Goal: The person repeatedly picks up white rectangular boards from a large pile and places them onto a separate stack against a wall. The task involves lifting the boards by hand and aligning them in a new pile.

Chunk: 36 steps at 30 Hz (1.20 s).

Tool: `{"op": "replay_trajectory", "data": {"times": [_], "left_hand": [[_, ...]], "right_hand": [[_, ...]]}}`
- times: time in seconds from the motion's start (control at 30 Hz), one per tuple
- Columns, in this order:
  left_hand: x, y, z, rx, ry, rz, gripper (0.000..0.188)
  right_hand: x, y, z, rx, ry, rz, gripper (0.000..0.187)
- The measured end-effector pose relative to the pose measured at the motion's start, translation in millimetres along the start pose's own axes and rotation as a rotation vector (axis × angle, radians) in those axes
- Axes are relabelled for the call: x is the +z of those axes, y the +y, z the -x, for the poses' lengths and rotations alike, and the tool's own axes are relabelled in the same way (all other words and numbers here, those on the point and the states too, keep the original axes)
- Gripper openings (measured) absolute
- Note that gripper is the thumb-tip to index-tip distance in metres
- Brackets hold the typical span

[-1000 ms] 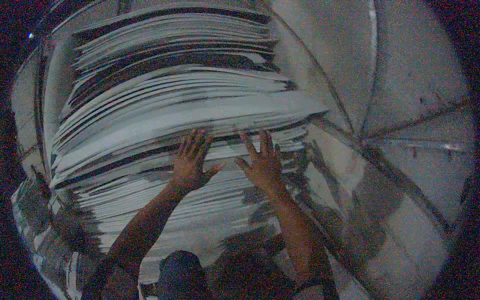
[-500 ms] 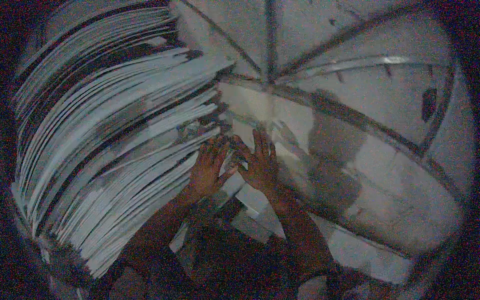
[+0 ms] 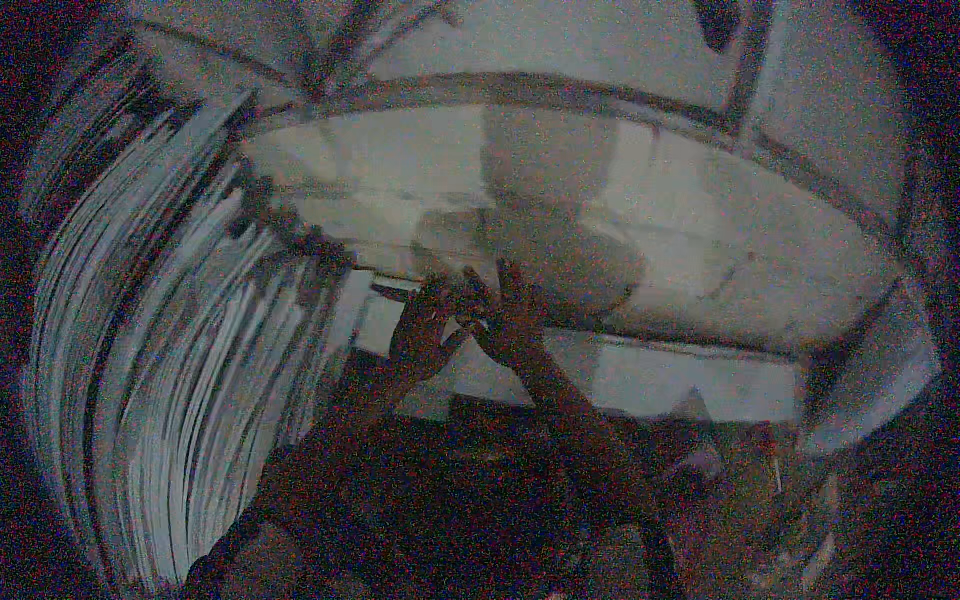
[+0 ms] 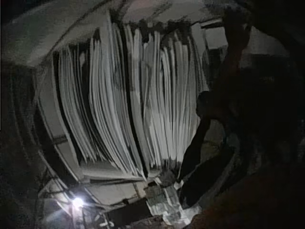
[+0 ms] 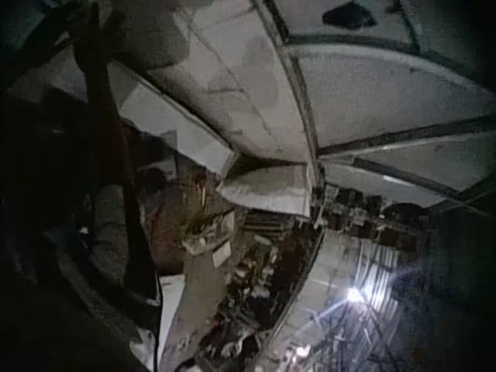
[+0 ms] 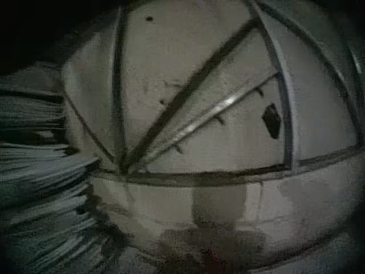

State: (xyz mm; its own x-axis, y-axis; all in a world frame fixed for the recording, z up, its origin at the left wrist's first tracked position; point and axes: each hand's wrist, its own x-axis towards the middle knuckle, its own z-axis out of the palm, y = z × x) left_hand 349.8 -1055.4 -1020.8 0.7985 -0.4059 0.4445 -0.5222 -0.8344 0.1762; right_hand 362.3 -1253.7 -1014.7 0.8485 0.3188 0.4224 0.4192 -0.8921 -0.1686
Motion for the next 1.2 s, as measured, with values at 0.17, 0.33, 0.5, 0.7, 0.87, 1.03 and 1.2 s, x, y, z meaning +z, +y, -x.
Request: {"op": "replay_trajectory", "data": {"times": [0.17, 0.33, 0.5, 0.7, 0.87, 1.03, 1.2], "left_hand": [[84.9, 29.4, 35.5, 0.060, -0.201, 0.037, 0.075], [157.1, 60.5, 72.0, -0.012, -0.555, 0.065, 0.078], [202.0, 65.2, 107.8, -0.012, -0.575, 0.060, 0.078], [220.2, 56.8, 127.0, 0.036, -0.621, 0.021, 0.079], [218.2, 51.7, 122.3, 0.149, -0.543, -0.130, 0.075], [244.9, 36.3, 109.5, 0.120, -0.486, -0.164, 0.071], [251.3, 26.9, 95.0, 0.090, -0.369, -0.171, 0.069]], "right_hand": [[70.5, 56.5, 95.3, 0.129, -0.073, -0.169, 0.078], [124.3, 133.8, 208.8, 0.238, -0.519, 0.134, 0.079], [102.0, 168.6, 257.9, 0.376, -0.640, 0.048, 0.088], [94.0, 167.1, 247.1, 0.341, -0.747, 0.154, 0.096], [155.1, 191.2, 272.8, 0.237, -0.654, 0.227, 0.091], [113.8, 206.8, 250.0, 0.068, -0.603, 0.186, 0.081], [100.1, 227.7, 229.7, 0.018, -0.543, 0.037, 0.070]]}}
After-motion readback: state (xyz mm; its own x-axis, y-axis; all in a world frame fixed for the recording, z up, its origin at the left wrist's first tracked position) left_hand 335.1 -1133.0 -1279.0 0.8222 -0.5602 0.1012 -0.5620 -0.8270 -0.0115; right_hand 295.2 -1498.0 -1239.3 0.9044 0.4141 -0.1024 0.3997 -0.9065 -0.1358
